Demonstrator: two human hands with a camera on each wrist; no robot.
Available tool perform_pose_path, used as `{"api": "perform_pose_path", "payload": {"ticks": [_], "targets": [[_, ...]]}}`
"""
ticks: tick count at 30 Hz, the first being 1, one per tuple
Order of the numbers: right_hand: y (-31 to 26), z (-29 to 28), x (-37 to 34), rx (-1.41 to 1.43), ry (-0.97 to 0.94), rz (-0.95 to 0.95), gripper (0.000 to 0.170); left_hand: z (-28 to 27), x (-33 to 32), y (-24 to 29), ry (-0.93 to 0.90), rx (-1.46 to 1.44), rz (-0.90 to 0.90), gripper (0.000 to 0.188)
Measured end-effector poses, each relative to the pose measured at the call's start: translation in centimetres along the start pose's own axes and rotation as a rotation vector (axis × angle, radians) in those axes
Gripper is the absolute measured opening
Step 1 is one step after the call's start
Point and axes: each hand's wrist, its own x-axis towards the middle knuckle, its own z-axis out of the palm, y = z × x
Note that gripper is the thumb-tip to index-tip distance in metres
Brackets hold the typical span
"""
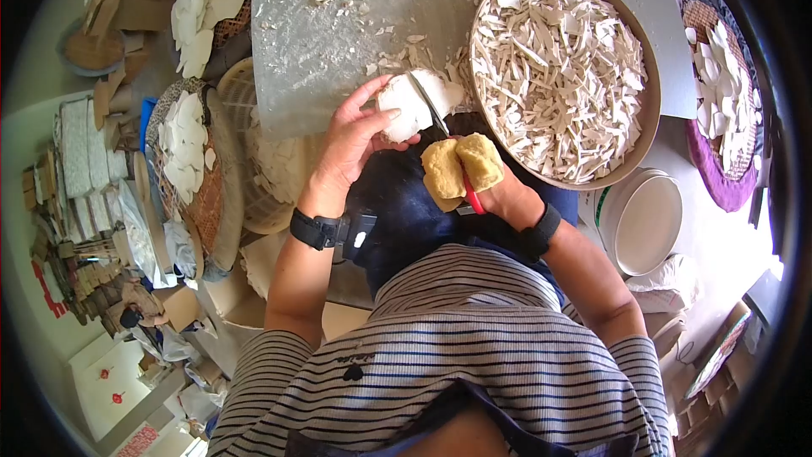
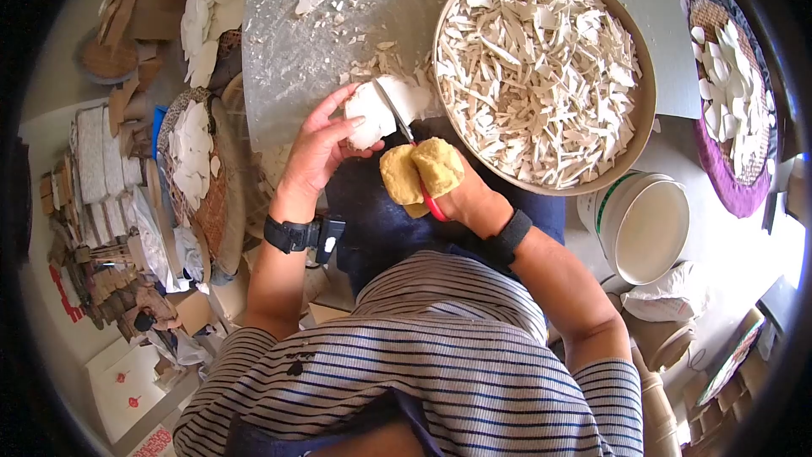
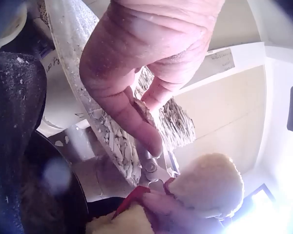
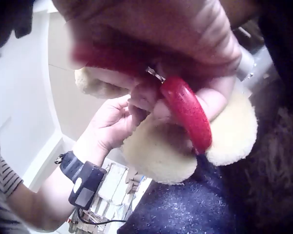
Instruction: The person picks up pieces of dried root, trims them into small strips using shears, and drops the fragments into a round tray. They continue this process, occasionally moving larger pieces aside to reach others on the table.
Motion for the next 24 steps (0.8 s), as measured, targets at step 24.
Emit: {"api": "perform_pose_path", "payload": {"ticks": [24], "targets": [[-1.4,-0.6,-2.3,-0.414,-0.181,-0.029,0.036,2.0,-1.4,-4.2,0.355,-0.115,0.414,0.041]]}}
